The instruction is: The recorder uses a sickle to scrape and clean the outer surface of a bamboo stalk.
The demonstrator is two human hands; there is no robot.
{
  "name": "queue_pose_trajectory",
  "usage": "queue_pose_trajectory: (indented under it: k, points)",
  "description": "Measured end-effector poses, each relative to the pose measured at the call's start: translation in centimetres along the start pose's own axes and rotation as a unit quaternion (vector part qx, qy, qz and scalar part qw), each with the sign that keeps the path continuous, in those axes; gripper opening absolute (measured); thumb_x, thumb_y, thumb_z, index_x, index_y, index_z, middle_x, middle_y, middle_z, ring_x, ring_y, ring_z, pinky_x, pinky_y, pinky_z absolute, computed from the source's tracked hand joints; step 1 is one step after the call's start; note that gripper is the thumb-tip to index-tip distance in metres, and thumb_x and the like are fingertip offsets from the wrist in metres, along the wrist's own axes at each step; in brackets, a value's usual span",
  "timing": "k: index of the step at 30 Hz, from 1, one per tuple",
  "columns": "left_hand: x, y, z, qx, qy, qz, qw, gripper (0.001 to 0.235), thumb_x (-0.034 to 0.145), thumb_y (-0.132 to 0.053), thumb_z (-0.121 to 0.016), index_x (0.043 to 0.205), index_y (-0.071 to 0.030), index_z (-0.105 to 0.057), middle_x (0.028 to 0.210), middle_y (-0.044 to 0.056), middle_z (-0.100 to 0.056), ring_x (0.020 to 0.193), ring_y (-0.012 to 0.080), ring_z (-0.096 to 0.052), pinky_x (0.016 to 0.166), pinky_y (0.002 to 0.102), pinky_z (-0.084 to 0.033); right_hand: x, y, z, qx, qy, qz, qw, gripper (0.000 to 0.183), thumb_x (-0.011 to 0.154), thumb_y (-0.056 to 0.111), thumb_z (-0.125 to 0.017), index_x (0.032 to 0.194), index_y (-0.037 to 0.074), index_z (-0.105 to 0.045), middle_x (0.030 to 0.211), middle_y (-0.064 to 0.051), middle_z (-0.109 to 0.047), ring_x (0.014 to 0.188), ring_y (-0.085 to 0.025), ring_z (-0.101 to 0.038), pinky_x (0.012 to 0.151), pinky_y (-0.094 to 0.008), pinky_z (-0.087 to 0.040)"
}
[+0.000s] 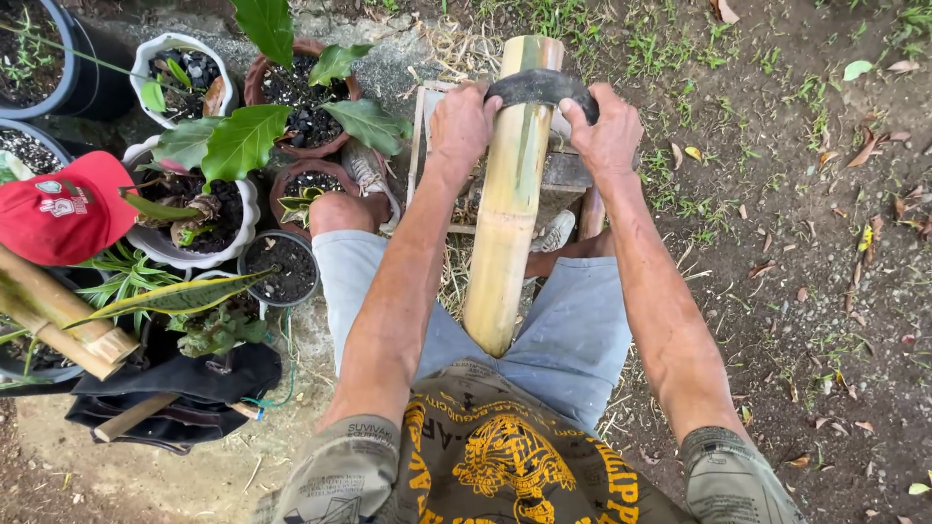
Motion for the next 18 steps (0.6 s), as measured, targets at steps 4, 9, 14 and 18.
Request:
queue_pose_trajectory:
  k: [4,9,14,18]
  points:
    - [-3.0,-0.1,0.6,0.012,0.015,-0.012,1.0,0.027,0.095,-0.031,-0.071,0.104,-0.006,-0.071,0.099,0.019,-0.073,0.09,0.0412,-0.071,0.078,0.051,-0.055,-2.5,-0.3,-0.3,0.007,-0.009,0.012,1.0,0.028,0.09,0.027,-0.084,0.097,0.005,-0.069,0.079,-0.015,-0.072,0.068,-0.032,-0.071,0.065,-0.044,-0.054]
    - [-8.7,-0.7,2.2,-0.009,0.01,-0.006,1.0,0.024,0.097,-0.03,-0.068,0.104,-0.007,-0.071,0.095,0.023,-0.071,0.082,0.0447,-0.07,0.07,0.054,-0.054,-7.5,1.8,1.0,0.024,-0.004,0.012,1.0,0.027,0.091,0.027,-0.084,0.1,0.006,-0.07,0.079,-0.015,-0.071,0.068,-0.032,-0.07,0.063,-0.043,-0.053]
    - [-15.8,-0.5,3.6,-0.04,0.025,-0.014,0.999,0.026,0.095,-0.028,-0.067,0.101,-0.003,-0.07,0.095,0.024,-0.071,0.078,0.0447,-0.07,0.069,0.054,-0.055,-13.1,1.2,0.8,0.011,0.064,-0.038,0.997,0.03,0.091,0.034,-0.081,0.1,0.007,-0.071,0.075,-0.015,-0.07,0.067,-0.032,-0.07,0.064,-0.045,-0.054]
    - [-19.9,0.8,2.7,-0.006,0.178,0.068,0.982,0.028,0.091,-0.03,-0.07,0.096,-0.003,-0.072,0.087,0.028,-0.072,0.083,0.0455,-0.07,0.078,0.053,-0.055,-15.6,0.0,-0.8,-0.025,0.185,-0.081,0.979,0.038,0.087,0.044,-0.079,0.099,0.008,-0.073,0.074,-0.016,-0.07,0.071,-0.036,-0.07,0.068,-0.047,-0.055]
Point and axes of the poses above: each hand's wrist, its own x-axis towards the middle knuckle, its own z-axis out of the back of the hand, y = z × x, the point moved 10 cm from there along x, towards the middle knuckle
